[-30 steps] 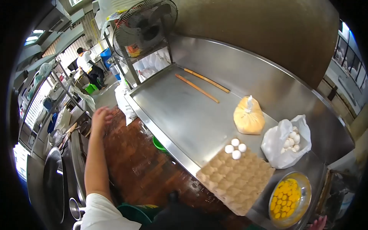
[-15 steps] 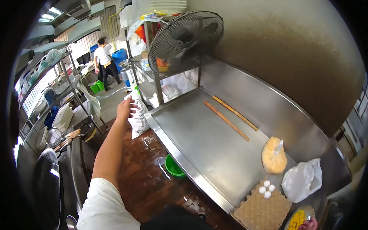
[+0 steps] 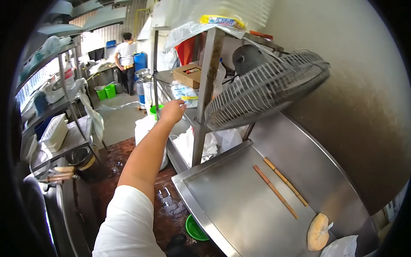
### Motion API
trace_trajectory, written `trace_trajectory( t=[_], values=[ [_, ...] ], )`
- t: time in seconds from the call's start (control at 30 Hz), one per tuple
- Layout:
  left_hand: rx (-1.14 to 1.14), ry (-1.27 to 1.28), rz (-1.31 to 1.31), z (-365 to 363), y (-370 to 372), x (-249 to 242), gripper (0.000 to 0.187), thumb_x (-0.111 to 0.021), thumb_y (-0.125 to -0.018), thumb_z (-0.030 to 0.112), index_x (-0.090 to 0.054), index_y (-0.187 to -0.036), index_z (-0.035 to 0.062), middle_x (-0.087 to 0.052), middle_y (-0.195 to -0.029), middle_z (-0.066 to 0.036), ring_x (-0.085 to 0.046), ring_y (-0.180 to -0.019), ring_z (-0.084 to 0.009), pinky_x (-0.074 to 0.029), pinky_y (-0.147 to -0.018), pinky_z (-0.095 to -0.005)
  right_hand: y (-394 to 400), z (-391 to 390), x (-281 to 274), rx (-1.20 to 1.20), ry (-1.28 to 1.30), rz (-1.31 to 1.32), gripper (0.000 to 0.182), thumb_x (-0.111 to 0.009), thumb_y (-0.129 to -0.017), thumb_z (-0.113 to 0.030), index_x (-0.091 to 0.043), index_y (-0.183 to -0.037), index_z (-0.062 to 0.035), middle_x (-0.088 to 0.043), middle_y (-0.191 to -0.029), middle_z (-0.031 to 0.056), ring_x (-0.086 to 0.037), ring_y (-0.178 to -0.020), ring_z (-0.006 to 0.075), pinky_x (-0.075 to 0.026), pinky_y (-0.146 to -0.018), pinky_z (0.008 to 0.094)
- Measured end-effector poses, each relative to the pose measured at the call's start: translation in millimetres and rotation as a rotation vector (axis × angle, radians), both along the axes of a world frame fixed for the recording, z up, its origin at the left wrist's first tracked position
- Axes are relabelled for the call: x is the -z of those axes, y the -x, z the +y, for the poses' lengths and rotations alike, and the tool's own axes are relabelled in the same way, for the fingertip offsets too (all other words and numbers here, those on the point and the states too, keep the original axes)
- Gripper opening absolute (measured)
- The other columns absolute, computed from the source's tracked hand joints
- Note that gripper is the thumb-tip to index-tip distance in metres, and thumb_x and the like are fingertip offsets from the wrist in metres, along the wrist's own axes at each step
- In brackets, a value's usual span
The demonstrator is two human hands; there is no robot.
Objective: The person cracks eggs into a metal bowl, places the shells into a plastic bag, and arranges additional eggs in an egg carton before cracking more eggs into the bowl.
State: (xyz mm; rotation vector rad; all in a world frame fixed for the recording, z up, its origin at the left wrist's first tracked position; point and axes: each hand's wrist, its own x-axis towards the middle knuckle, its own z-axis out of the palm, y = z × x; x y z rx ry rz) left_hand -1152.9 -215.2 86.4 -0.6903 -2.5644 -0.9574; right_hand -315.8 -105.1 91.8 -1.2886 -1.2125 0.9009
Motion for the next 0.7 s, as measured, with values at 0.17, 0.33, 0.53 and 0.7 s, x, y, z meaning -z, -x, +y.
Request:
trace_trajectory(
  t=[0.17,0.33,0.53,0.7],
  values=[
    [0.044,0.168,0.030,60,97,31,0.031,-0.056,-0.093,0.025,-0.069,-0.119,0.0128,-0.071,-0.112,-0.016,-0.067,-0.104,-0.0352,-0.052,-0.090,-0.0483,108,-44,-26,-0.169,0.091,-0.536,0.038,-0.064,-0.096,-0.026,-0.065,-0.127,-0.0039,-0.070,-0.102,0.0087,-0.062,-0.082,0.0144,-0.050,-0.076,0.0277],
    [-0.082,0.440,0.021,87,142,38,0.033,-0.052,-0.093,0.015,-0.065,-0.122,0.0099,-0.070,-0.114,-0.016,-0.068,-0.106,-0.0342,-0.052,-0.090,-0.0459,106,-41,4,-0.163,0.065,-0.441,0.032,-0.062,-0.098,-0.021,-0.066,-0.124,-0.0035,-0.069,-0.098,0.0043,-0.058,-0.078,0.0100,-0.048,-0.072,0.0237],
    [-0.051,0.363,0.140,60,146,42,0.024,-0.054,-0.092,0.018,-0.074,-0.100,0.0082,-0.071,-0.106,-0.015,-0.068,-0.102,-0.0339,-0.053,-0.086,-0.0461,179,-55,-20,-0.227,0.213,-0.403,0.030,-0.063,-0.097,-0.012,-0.064,-0.125,-0.0022,-0.068,-0.103,0.0040,-0.058,-0.083,0.0098,-0.047,-0.074,0.0237],
    [0.119,-0.549,-0.269,-31,36,75,0.024,-0.067,-0.091,0.020,-0.071,-0.104,-0.0001,-0.070,-0.088,-0.010,-0.063,-0.077,-0.0207,-0.050,-0.069,-0.0335,212,-56,0,-0.316,0.298,-0.408,0.035,-0.066,-0.096,-0.023,-0.064,-0.123,-0.0017,-0.070,-0.105,0.0082,-0.063,-0.085,0.0134,-0.051,-0.075,0.0259]
  ],
)
